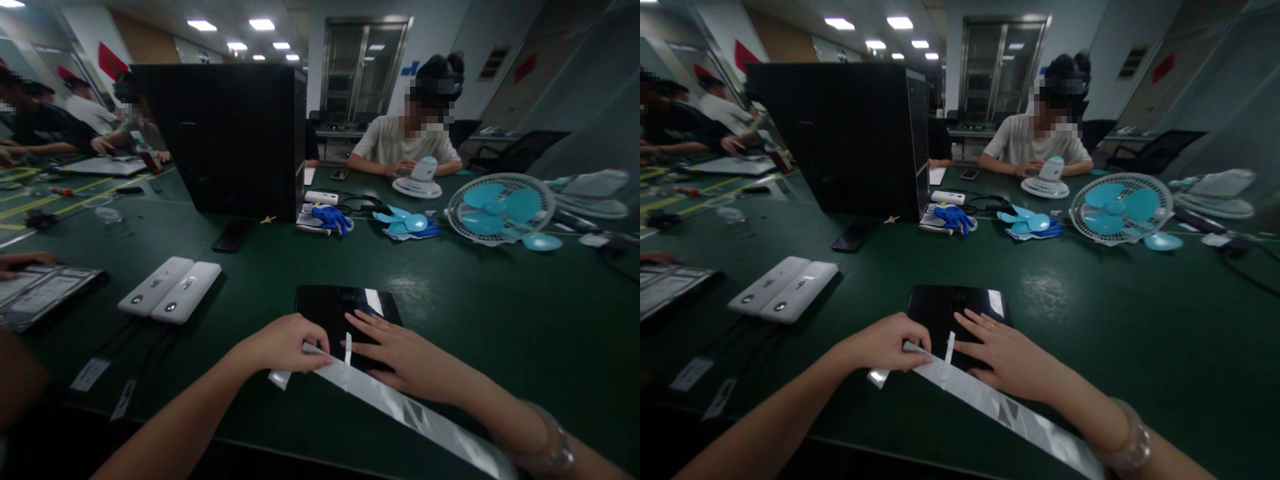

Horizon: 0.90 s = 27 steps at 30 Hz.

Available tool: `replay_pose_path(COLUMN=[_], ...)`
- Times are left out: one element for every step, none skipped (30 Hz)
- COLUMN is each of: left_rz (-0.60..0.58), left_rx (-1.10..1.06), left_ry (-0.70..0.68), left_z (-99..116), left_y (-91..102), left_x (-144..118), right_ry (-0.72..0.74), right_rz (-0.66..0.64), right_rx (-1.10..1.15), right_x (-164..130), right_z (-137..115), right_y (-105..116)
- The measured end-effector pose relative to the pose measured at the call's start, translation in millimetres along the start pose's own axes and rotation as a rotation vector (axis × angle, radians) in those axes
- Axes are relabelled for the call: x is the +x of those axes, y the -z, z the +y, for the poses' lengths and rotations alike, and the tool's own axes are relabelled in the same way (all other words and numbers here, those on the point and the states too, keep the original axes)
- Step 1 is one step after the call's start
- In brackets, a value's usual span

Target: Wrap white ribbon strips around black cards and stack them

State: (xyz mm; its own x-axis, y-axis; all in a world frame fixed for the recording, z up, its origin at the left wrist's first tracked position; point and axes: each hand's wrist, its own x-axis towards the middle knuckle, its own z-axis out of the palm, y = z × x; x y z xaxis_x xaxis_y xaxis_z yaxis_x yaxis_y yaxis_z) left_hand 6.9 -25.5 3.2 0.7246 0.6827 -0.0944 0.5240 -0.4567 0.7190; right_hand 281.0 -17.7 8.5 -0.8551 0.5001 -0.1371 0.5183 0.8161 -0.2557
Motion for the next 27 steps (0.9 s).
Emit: replay_pose_path(left_rz=[-0.011, -0.025, -0.042, -0.053, -0.063, -0.069, -0.070, -0.067, -0.057, -0.042, -0.023, 0.000, 0.018, 0.037, 0.057, 0.077, 0.096, 0.112, 0.124, 0.131, 0.133, 0.133, 0.131, 0.133, 0.137, 0.145, 0.163], left_rx=[-0.012, -0.024, -0.040, -0.057, -0.075, -0.093, -0.110, -0.123, -0.131, -0.130, -0.127, -0.126, -0.133, -0.145, -0.163, -0.186, -0.215, -0.247, -0.284, -0.324, -0.363, -0.393, -0.404, -0.395, -0.367, -0.319, -0.261], left_ry=[0.016, 0.036, 0.059, 0.081, 0.099, 0.113, 0.127, 0.142, 0.160, 0.177, 0.194, 0.213, 0.234, 0.254, 0.273, 0.289, 0.300, 0.305, 0.302, 0.297, 0.291, 0.284, 0.276, 0.269, 0.268, 0.267, 0.272], left_z=[0, 0, -1, -1, -1, -1, -2, -2, -3, -4, -5, -6, -7, -8, -9, -10, -11, -12, -13, -14, -14, -15, -15, -15, -14, -14, -13], left_y=[0.4, 0.7, 1.0, 1.1, 1.0, 0.9, 0.7, 0.4, 0.1, -0.3, -0.7, -1.3, -1.9, -2.7, -3.7, -4.8, -6.0, -7.2, -8.4, -9.6, -10.6, -11.3, -11.6, -11.4, -10.6, -9.1, -7.1], left_x=[0, 0, 0, 0, 1, 1, 1, 2, 2, 2, 3, 4, 5, 6, 7, 8, 9, 10, 11, 12, 13, 13, 13, 12, 12, 10, 9], right_ry=[0.005, 0.005, 0.002, -0.003, -0.013, -0.026, -0.044, -0.066, -0.092, -0.117, -0.139, -0.160, -0.180, -0.196, -0.207, -0.215, -0.217, -0.210, -0.194, -0.167, -0.133, -0.093, -0.054, -0.020, 0.004, 0.018, 0.024], right_rz=[0.008, 0.015, 0.020, 0.019, 0.013, 0.005, -0.005, -0.014, -0.020, -0.025, -0.031, -0.035, -0.033, -0.025, -0.009, 0.015, 0.045, 0.073, 0.095, 0.113, 0.131, 0.145, 0.153, 0.158, 0.159, 0.156, 0.154], right_rx=[0.017, 0.037, 0.059, 0.087, 0.120, 0.160, 0.204, 0.247, 0.281, 0.304, 0.313, 0.309, 0.295, 0.275, 0.249, 0.217, 0.180, 0.138, 0.093, 0.048, 0.003, -0.040, -0.079, -0.117, -0.150, -0.178, -0.200], right_x=[0, 1, 1, 0, -1, -2, -5, -7, -11, -16, -20, -25, -30, -34, -37, -39, -39, -37, -34, -30, -25, -20, -15, -11, -8, -7, -6], right_z=[-2, -2, -1, 0, 2, 4, 6, 8, 10, 11, 13, 14, 14, 14, 14, 12, 11, 8, 5, 3, 0, -3, -5, -6, -6, -6, -5], right_y=[0, 0, 0, 1, 3, 6, 10, 14, 19, 24, 28, 32, 34, 36, 35, 34, 31, 28, 24, 20, 16, 12, 9, 7, 5, 3, 3])
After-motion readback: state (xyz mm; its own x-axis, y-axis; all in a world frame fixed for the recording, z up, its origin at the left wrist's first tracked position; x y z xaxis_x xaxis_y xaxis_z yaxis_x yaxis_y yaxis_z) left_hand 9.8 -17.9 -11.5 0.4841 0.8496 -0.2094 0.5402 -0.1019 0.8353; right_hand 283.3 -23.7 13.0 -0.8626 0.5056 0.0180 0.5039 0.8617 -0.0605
